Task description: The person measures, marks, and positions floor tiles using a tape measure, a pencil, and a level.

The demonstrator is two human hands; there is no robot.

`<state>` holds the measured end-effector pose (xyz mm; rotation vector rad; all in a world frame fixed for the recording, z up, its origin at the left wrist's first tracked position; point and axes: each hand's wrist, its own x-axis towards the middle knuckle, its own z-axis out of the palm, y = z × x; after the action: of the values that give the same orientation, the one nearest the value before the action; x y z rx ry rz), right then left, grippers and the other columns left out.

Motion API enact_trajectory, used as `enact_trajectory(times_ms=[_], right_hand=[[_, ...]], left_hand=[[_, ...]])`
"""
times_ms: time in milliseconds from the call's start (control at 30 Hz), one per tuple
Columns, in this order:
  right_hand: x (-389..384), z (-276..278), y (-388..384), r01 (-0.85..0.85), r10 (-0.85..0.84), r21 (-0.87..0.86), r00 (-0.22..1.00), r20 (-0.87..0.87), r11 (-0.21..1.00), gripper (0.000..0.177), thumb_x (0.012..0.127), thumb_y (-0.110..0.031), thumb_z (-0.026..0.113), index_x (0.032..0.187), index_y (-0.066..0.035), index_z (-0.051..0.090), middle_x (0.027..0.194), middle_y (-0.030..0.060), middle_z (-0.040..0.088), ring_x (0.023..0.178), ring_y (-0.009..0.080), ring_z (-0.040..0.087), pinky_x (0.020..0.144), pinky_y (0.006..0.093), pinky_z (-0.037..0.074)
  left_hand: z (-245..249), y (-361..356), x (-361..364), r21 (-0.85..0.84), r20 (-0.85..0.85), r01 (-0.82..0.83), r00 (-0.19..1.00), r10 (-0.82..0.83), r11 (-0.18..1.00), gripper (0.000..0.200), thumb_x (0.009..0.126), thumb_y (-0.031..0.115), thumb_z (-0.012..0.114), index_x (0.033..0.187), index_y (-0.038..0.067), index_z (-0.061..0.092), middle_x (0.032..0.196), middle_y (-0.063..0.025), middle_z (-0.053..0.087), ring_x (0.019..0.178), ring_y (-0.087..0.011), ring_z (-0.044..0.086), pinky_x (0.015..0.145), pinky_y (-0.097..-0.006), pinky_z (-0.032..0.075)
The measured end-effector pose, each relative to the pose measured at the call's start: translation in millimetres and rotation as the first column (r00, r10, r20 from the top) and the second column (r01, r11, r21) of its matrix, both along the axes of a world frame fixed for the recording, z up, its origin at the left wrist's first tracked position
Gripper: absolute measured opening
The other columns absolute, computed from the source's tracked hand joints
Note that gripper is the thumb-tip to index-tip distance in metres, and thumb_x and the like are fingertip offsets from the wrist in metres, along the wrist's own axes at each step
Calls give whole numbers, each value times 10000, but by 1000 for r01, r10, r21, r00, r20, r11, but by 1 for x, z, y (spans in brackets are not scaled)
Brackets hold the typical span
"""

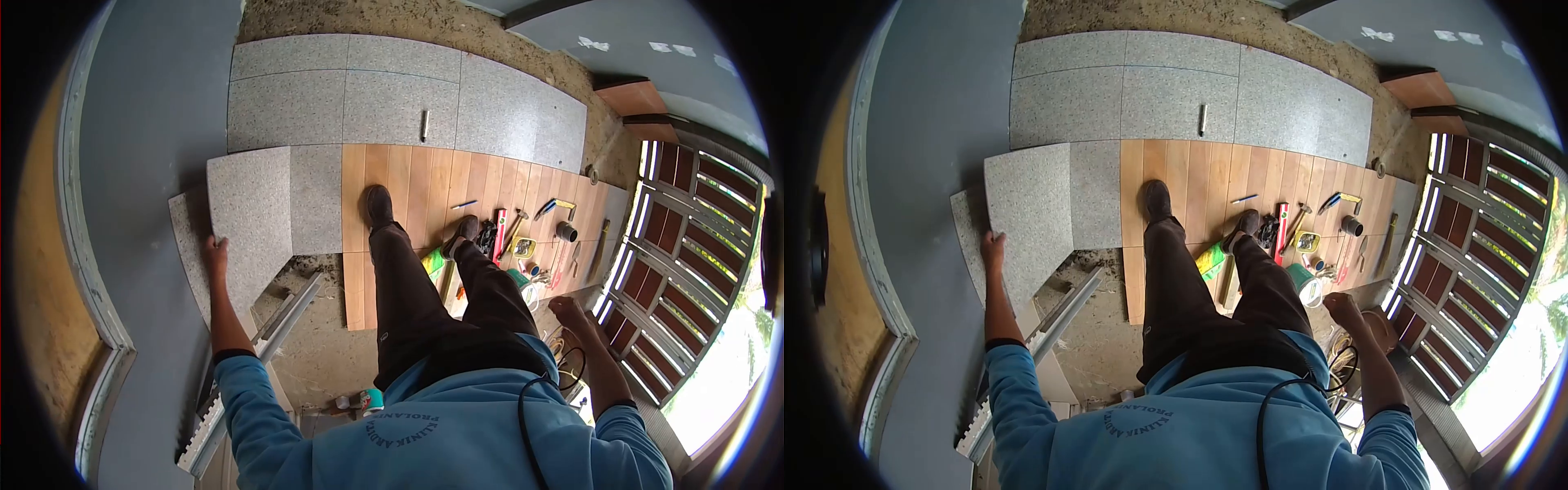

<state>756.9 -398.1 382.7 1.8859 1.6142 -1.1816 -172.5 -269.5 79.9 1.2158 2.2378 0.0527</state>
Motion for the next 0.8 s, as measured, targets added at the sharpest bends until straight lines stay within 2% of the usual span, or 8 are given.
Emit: enact_trajectory(times_ms=[167, 267, 367, 433, 467, 500, 733, 800], right_hand=[[-16, 18, 16, 168, -164, -29, 981, 108, 985, 213, 871, -179, 558, 864, 2, 670, 883, 210, 678, 876, 386, 661, 751, 436, 523], [0, 8, 4, 15, -15, 14, 1000, 19, 1000, 177, 850, -145, 556, 855, -11, 672, 872, 201, 675, 841, 369, 669, 731, 433, 525], [16, -9, -6, -330, 336, 105, 941, -35, 938, 115, 846, -99, 592, 867, -13, 665, 814, 165, 674, 755, 316, 673, 676, 385, 541], [22, -24, -10, -307, 328, 194, 940, -89, 932, 98, 839, -88, 590, 848, -11, 650, 791, 161, 663, 735, 318, 666, 653, 389, 537], [25, -31, -13, -287, 319, 240, 941, -111, 928, 91, 835, -82, 589, 839, -10, 643, 779, 160, 658, 726, 319, 663, 641, 392, 535], [28, -36, -12, -279, 294, 177, 954, -65, 944, 82, 824, -82, 591, 813, -8, 623, 767, 159, 648, 715, 325, 659, 619, 400, 530], [42, -39, 2, -303, 309, 188, 951, -4, 934, 72, 801, -84, 593, 798, -17, 617, 757, 153, 637, 698, 321, 653, 606, 393, 524], [49, -54, -3, -175, 209, 288, 974, -90, 941, 62, 774, -68, 597, 807, -24, 627, 748, 151, 626, 714, 321, 652, 620, 396, 526]], left_hand=[[-13, -25, 47, 74, 293, -203, 940, 174, 976, 430, 778, 266, 751, 1015, -74, 638, 971, -214, 683, 903, -317, 657, 845, -397, 493], [-5, -26, 75, -32, 347, -190, 918, 189, 981, 448, 764, 274, 767, 987, -94, 641, 990, -207, 696, 911, -310, 667, 835, -399, 503], [-15, -33, 98, -10, 225, -62, 972, 63, 998, 419, 767, 238, 749, 955, -116, 627, 930, -297, 667, 912, -434, 653, 804, -454, 501], [-21, -41, 111, 53, 69, 82, 994, -86, 995, 400, 782, 219, 718, 932, -134, 606, 908, -357, 626, 932, -512, 606, 803, -501, 486], [-12, -38, 127, 28, 46, 35, 998, -36, 999, 372, 789, 192, 686, 925, -142, 596, 906, -346, 629, 924, -517, 601, 812, -507, 484], [-7, -37, 138, 21, 52, 44, 998, -45, 999, 351, 785, 165, 660, 940, -143, 598, 923, -351, 628, 935, -513, 604, 817, -503, 486], [37, 8, 184, 107, 226, -12, 974, -12, 994, 396, 731, 71, 578, 1081, -110, 623, 1049, -312, 653, 1030, -447, 629, 875, -442, 495], [65, 24, 196, 97, 272, 17, 961, -43, 995, 401, 728, 69, 580, 1092, -91, 631, 1060, -284, 664, 1025, -426, 639, 883, -422, 492]])
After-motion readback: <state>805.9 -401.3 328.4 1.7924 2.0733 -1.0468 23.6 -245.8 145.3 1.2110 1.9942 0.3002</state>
